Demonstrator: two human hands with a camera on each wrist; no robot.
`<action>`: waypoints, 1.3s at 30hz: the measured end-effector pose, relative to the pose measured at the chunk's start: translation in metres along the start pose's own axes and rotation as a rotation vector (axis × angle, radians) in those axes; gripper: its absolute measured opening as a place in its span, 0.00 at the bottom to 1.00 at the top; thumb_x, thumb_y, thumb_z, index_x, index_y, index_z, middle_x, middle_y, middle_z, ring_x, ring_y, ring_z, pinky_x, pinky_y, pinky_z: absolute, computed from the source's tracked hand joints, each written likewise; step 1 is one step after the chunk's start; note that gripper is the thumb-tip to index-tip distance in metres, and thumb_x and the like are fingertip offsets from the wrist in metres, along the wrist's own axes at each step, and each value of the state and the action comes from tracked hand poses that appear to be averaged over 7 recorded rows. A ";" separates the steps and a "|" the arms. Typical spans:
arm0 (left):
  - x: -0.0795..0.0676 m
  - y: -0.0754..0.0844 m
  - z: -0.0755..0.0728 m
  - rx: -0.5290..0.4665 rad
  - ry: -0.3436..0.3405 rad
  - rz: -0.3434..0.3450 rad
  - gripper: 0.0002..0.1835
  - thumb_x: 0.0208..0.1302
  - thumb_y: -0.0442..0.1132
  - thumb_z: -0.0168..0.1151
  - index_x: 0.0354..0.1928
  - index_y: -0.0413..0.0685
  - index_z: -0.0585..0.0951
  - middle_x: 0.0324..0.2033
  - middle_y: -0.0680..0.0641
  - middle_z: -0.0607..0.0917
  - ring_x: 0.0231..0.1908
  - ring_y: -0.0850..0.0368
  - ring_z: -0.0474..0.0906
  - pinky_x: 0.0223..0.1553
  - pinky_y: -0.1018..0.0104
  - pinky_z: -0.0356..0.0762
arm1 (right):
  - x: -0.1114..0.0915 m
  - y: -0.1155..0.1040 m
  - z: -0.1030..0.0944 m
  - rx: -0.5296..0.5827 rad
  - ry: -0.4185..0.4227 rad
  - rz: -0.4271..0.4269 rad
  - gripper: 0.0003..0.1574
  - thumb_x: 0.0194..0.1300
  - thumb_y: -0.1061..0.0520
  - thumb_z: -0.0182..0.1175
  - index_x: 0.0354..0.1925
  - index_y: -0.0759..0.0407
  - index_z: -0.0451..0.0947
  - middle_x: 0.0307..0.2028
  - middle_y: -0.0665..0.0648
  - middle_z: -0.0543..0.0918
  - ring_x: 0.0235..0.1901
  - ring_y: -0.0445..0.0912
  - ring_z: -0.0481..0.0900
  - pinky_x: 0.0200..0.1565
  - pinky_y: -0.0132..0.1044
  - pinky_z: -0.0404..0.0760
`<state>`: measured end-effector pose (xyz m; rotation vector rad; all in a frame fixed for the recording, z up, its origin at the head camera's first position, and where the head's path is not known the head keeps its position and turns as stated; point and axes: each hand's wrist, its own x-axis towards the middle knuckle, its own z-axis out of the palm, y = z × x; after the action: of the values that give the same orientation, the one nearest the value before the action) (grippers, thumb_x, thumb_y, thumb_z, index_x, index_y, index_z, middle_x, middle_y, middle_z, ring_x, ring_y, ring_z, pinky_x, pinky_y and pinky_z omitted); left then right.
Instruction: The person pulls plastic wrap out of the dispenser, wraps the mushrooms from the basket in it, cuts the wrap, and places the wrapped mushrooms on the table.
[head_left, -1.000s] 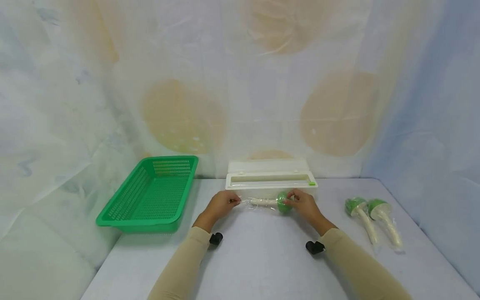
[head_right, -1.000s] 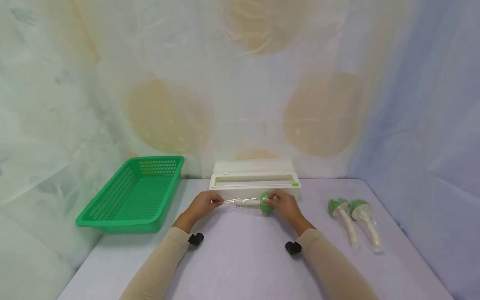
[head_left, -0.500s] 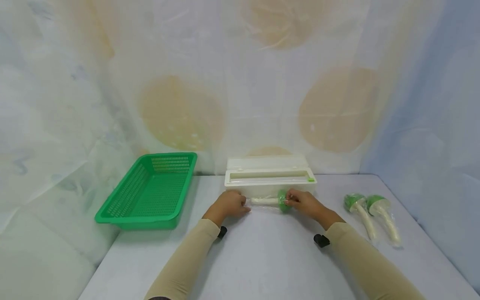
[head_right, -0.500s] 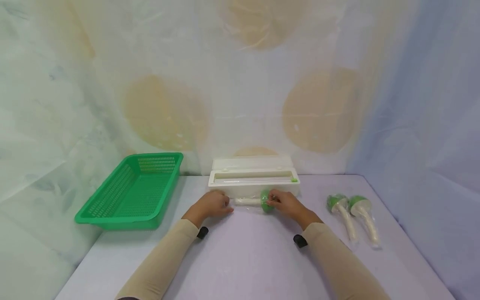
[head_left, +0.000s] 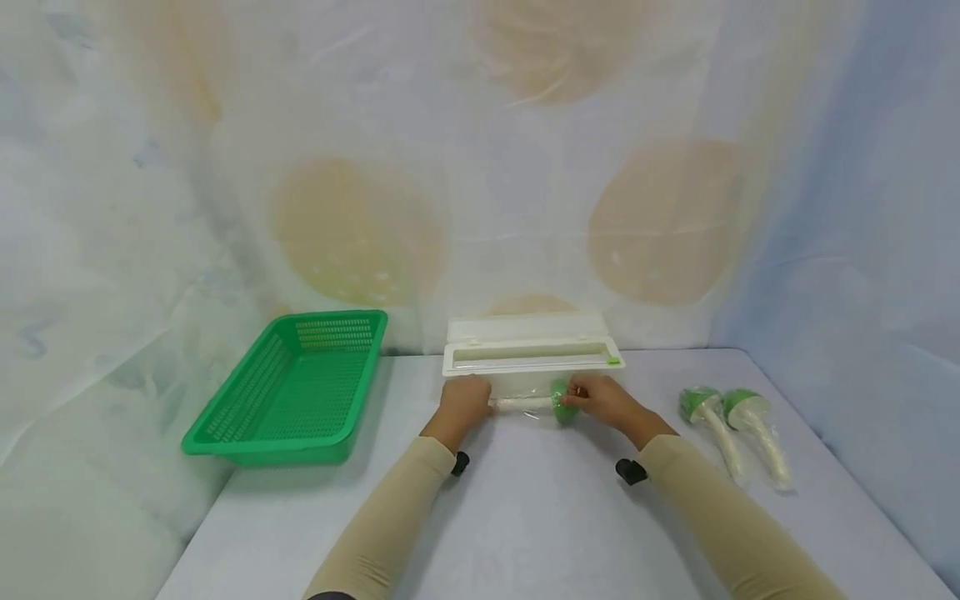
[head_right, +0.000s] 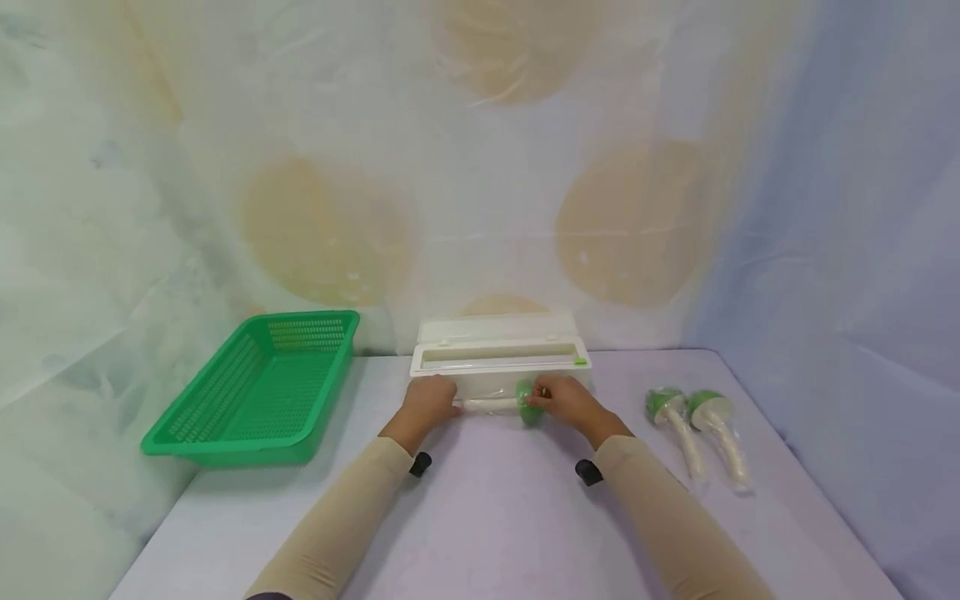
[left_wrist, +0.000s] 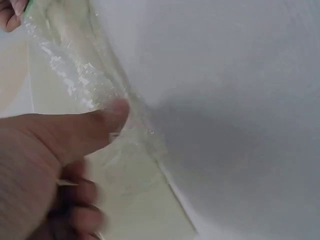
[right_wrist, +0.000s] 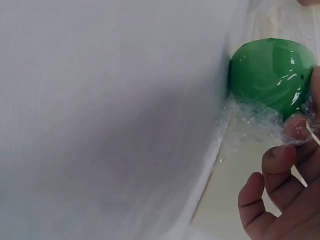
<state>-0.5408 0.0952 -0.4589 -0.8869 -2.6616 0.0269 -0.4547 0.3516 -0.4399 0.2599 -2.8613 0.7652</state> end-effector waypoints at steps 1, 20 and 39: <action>-0.001 0.001 0.000 -0.012 0.010 0.034 0.10 0.55 0.46 0.72 0.29 0.51 0.81 0.25 0.53 0.81 0.26 0.59 0.75 0.28 0.62 0.76 | 0.000 -0.001 0.000 0.002 -0.001 -0.004 0.17 0.64 0.46 0.65 0.28 0.52 0.71 0.25 0.49 0.72 0.28 0.44 0.69 0.29 0.37 0.69; 0.003 0.011 0.020 -0.344 -0.130 0.238 0.11 0.55 0.43 0.69 0.39 0.48 0.85 0.29 0.57 0.80 0.30 0.61 0.71 0.36 0.67 0.72 | -0.007 0.004 0.001 0.257 -0.062 -0.001 0.18 0.73 0.48 0.55 0.34 0.62 0.77 0.24 0.55 0.75 0.28 0.47 0.71 0.32 0.40 0.72; -0.029 0.024 -0.018 -1.021 -0.124 0.330 0.15 0.59 0.47 0.70 0.34 0.51 0.72 0.24 0.54 0.73 0.26 0.62 0.69 0.26 0.69 0.68 | -0.010 -0.058 0.005 0.324 0.354 -0.040 0.34 0.75 0.36 0.44 0.54 0.61 0.80 0.54 0.60 0.80 0.51 0.55 0.76 0.50 0.51 0.75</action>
<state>-0.4990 0.0957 -0.4536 -1.6226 -2.5166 -1.3177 -0.4334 0.3003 -0.4187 0.1979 -2.3902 1.1390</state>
